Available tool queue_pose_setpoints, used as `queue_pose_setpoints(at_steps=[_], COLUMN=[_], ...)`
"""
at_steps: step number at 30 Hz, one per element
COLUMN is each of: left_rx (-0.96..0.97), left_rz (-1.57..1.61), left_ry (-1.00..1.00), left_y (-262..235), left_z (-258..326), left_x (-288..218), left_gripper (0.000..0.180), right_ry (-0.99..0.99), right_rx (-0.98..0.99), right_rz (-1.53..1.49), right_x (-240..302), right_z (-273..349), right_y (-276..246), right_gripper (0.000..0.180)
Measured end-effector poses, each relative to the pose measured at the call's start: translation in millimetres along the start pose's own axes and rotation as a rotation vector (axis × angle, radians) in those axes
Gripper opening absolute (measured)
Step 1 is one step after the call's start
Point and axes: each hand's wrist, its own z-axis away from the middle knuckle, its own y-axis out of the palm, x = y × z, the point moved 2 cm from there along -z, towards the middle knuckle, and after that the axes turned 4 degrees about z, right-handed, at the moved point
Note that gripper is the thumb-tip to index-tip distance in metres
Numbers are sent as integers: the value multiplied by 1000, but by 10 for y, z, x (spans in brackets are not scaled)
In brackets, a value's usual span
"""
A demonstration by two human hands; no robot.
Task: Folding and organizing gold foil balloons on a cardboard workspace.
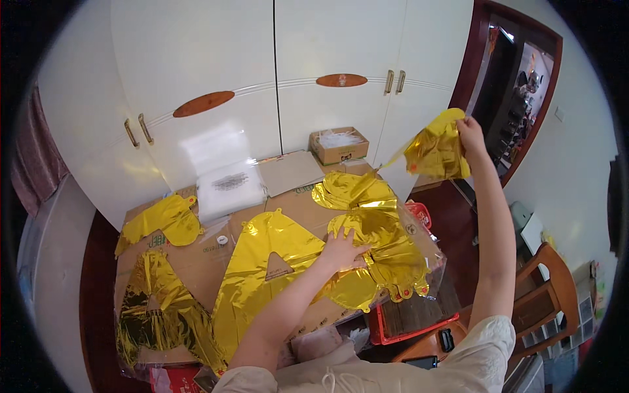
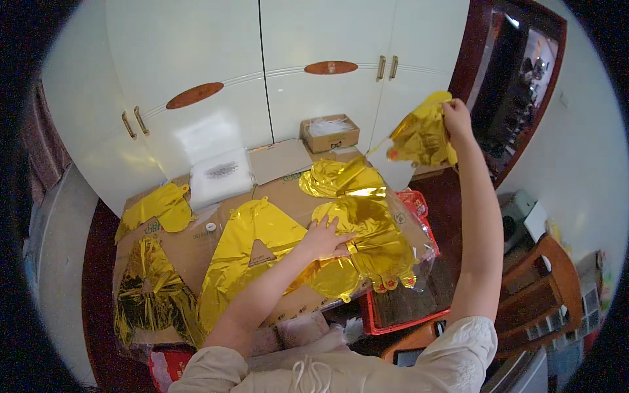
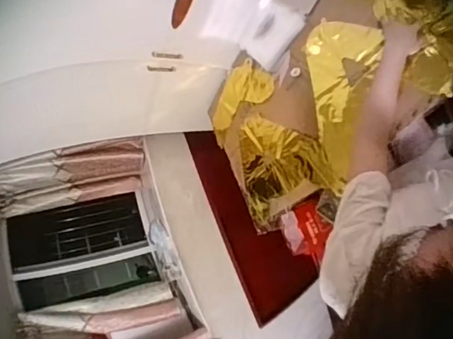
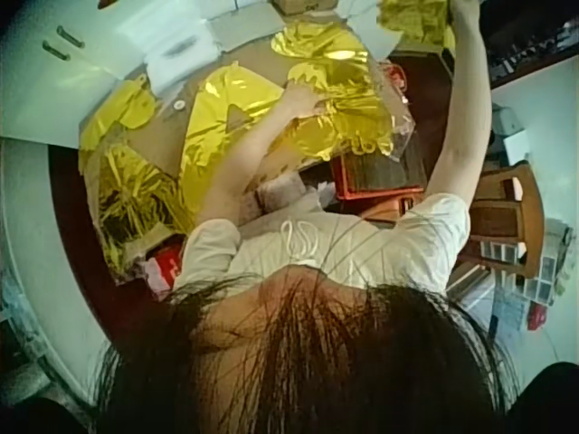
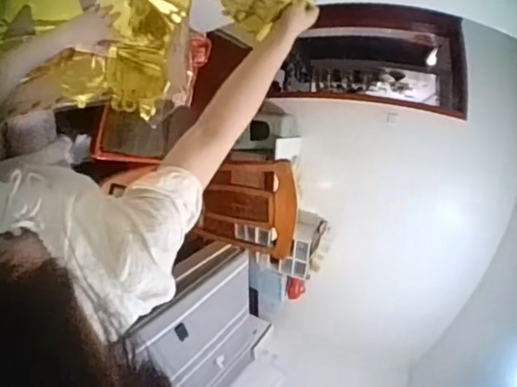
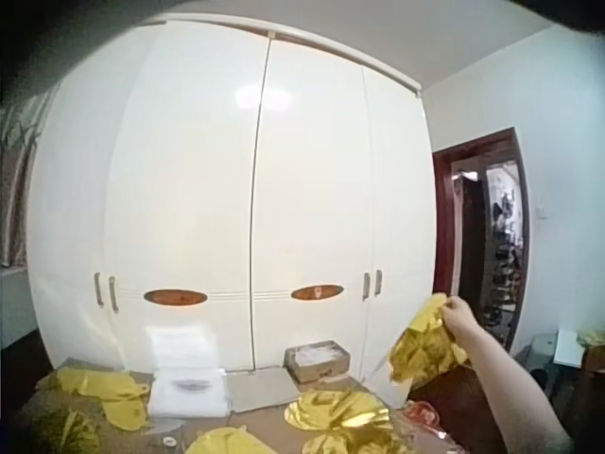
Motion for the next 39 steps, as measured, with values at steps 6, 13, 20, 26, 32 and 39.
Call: queue_pose_setpoints(at_steps=[6,13,20,26,32,39], left_rx=[48,-19,-304,-327,-754,-174], left_rz=[-77,16,42,-43,829,1862], left_ry=[-3,-53,9,21,-171,-91], left_y=[-82,-129,-49,-4,14,-790], left_z=[28,-2,-582,-1052,-1409,-465], left_x=[-34,-86,192,262,1004,953], left_gripper=[70,60,39,32,46,52], right_ry=[-57,-75,-111,-58,32,164], right_rx=[-14,191,326,455,569,828], right_rz=[-163,-92,-41,-179,-255,-259], right_x=[671,1091,1094,1089,1127,1011], right_z=[-64,434,793,1180,1355,1605], right_y=[-260,-196,-61,-9,164,426], right_gripper=[21,17,12,11,10,10])
